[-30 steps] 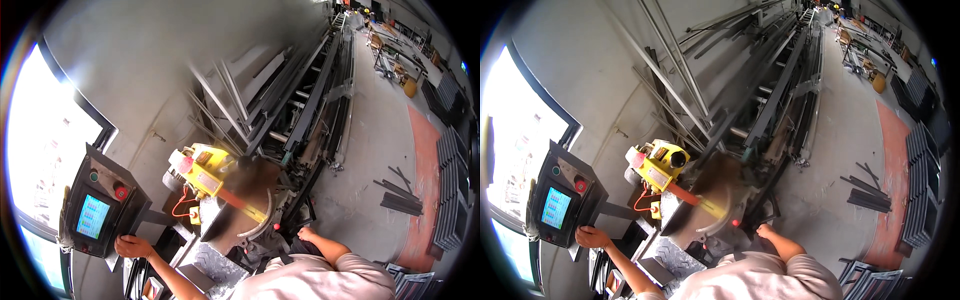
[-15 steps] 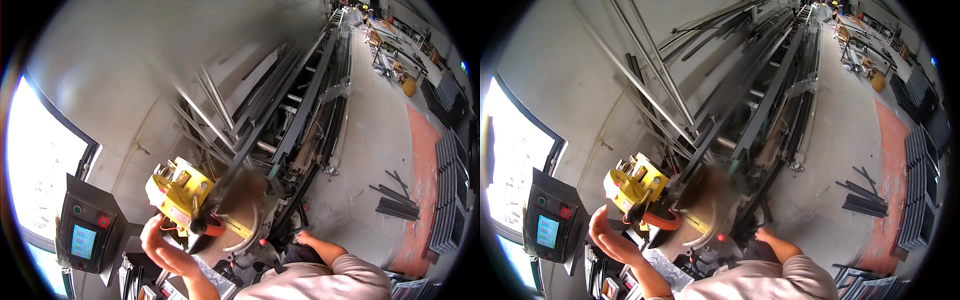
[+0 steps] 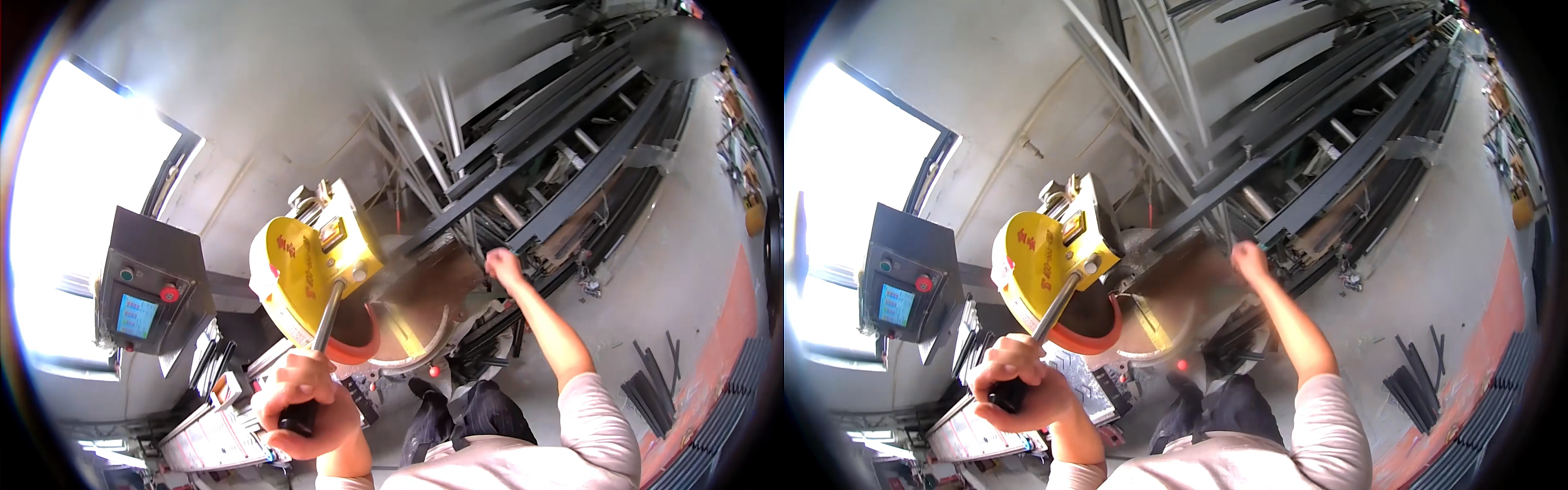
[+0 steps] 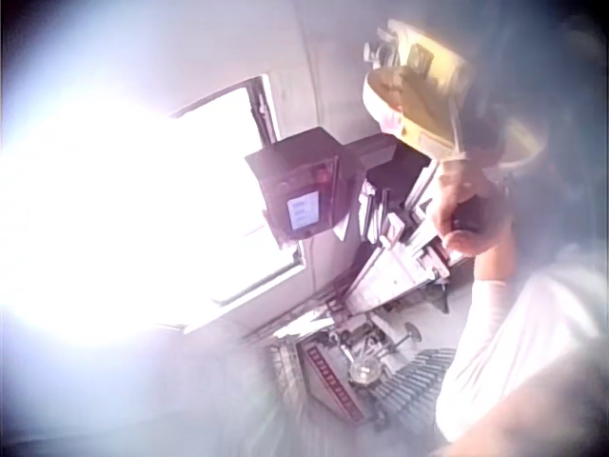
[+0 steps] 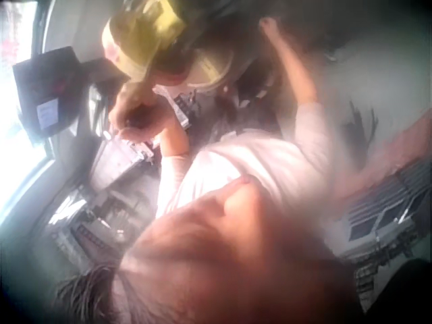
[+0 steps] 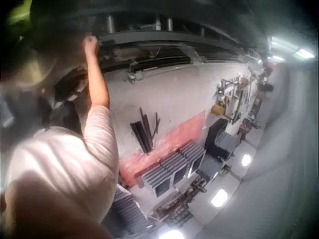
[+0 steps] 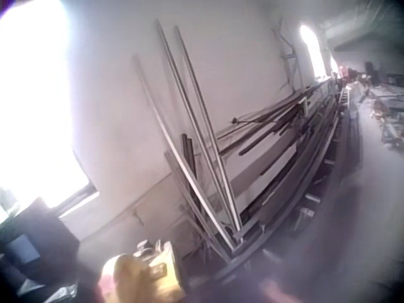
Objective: The person inputs settings on a control screen, cuts metal frame profiles using a chop saw, stacks the cut pieces on the floor, and cuts additional metal profiles with the saw.
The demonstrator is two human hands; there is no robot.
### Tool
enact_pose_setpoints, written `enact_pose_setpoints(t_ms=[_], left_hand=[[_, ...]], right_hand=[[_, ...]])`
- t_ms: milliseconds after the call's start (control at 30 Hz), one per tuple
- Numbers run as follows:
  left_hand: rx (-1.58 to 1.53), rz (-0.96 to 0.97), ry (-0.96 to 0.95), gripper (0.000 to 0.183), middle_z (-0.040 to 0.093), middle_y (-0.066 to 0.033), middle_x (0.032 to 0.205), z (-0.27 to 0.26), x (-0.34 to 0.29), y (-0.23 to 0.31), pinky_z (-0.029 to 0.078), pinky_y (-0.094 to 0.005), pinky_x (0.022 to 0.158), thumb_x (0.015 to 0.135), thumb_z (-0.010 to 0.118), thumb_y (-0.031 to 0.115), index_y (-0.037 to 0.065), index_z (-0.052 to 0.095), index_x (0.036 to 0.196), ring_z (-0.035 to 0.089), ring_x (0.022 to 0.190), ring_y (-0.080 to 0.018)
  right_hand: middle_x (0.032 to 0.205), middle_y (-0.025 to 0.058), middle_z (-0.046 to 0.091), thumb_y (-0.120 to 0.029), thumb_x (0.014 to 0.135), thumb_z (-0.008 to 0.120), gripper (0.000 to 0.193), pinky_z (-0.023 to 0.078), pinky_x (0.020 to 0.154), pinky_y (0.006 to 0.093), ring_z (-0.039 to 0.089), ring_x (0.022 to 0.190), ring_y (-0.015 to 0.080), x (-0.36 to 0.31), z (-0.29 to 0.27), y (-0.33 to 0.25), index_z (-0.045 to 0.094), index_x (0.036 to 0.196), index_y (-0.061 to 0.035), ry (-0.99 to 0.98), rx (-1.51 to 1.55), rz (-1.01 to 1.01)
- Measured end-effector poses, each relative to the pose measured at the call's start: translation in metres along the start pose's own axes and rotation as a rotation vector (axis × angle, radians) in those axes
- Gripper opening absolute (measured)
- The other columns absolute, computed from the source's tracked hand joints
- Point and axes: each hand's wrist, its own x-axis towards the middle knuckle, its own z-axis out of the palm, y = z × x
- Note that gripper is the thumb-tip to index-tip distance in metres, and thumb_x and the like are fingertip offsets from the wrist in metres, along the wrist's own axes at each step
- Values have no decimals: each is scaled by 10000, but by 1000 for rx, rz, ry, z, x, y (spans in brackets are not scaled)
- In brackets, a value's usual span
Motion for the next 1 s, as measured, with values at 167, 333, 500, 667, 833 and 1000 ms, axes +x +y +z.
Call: enact_pose_setpoints(t_ms=[167,333,500,667,833,1000], left_hand=[[91,43,61,544,383,-42,532,1,-1,4,284,-271,451,986,282,511,32,482,825,343,461,-135],[134,80,70,499,385,-40,532,3,-2,-5,266,-270,436,981,320,497,53,463,803,329,432,-128],[126,67,60,486,385,-35,537,8,2,-6,271,-270,438,979,317,499,62,454,815,336,438,-130],[136,63,63,492,380,-33,539,7,2,-5,273,-264,441,974,319,511,66,452,815,343,446,-129],[79,88,88,512,400,-42,537,12,1,-9,290,-269,443,983,317,524,51,445,835,343,430,-133],[75,113,168,548,382,-32,521,10,2,-8,280,-261,426,961,318,544,48,496,812,326,421,-122]], right_hand=[[765,23,639,-225,833,733,236,471,550,262,568,624,103,106,59,-44,629,917,-31,212,-27,99],[930,24,660,-283,769,818,366,509,649,395,624,801,179,175,97,-21,624,1027,-109,271,518,420],[1059,70,667,-186,788,800,437,544,610,382,653,802,208,188,87,-35,606,1148,-33,286,583,326],[969,47,639,-271,821,777,367,540,677,388,627,839,192,164,32,-78,583,1061,-72,228,564,262],[928,39,621,-265,825,775,339,552,631,341,631,786,173,101,-33,-85,568,1016,-77,142,626,289],[902,16,604,-314,833,759,332,509,609,336,589,754,159,36,16,-52,567,1015,-112,-15,553,394]])
